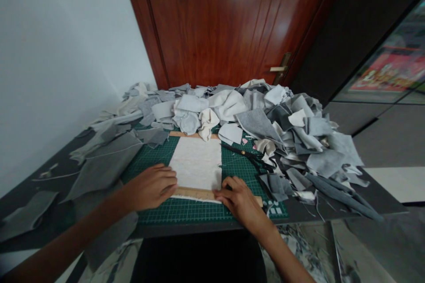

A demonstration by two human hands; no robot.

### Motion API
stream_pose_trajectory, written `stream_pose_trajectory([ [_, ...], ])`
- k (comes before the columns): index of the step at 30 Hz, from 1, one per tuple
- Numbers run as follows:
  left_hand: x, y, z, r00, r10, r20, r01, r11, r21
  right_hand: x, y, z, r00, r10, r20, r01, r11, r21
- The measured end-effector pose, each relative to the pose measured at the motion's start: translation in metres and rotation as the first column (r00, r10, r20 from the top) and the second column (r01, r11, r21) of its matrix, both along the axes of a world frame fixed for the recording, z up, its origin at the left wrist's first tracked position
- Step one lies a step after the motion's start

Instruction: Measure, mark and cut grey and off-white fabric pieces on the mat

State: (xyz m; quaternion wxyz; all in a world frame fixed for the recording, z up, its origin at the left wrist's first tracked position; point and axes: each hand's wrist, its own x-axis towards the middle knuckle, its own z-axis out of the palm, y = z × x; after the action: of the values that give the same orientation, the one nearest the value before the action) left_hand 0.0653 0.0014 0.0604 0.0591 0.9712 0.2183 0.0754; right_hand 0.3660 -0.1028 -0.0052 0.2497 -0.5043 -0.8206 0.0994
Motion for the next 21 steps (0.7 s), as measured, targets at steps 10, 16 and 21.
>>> stream_pose_trajectory([
  [10,0.117,0.04,-0.022,0.954,0.085,0.287,-0.117,0.989,0.096,-0.008,0.001,0.005,0.995,-0.092,0.041,0.097,0.981,-0.169],
  [16,0.076,0.028,-0.052,0.916,0.227,0.331,-0.244,0.97,0.011,-0.007,0.0,0.005,0.996,-0.091,-0.001,0.089,0.974,-0.208],
  [21,0.075,0.017,-0.043,0.951,0.149,0.271,-0.155,0.988,0.003,-0.009,-0.001,0.009,0.994,-0.092,0.05,0.1,0.974,-0.201],
])
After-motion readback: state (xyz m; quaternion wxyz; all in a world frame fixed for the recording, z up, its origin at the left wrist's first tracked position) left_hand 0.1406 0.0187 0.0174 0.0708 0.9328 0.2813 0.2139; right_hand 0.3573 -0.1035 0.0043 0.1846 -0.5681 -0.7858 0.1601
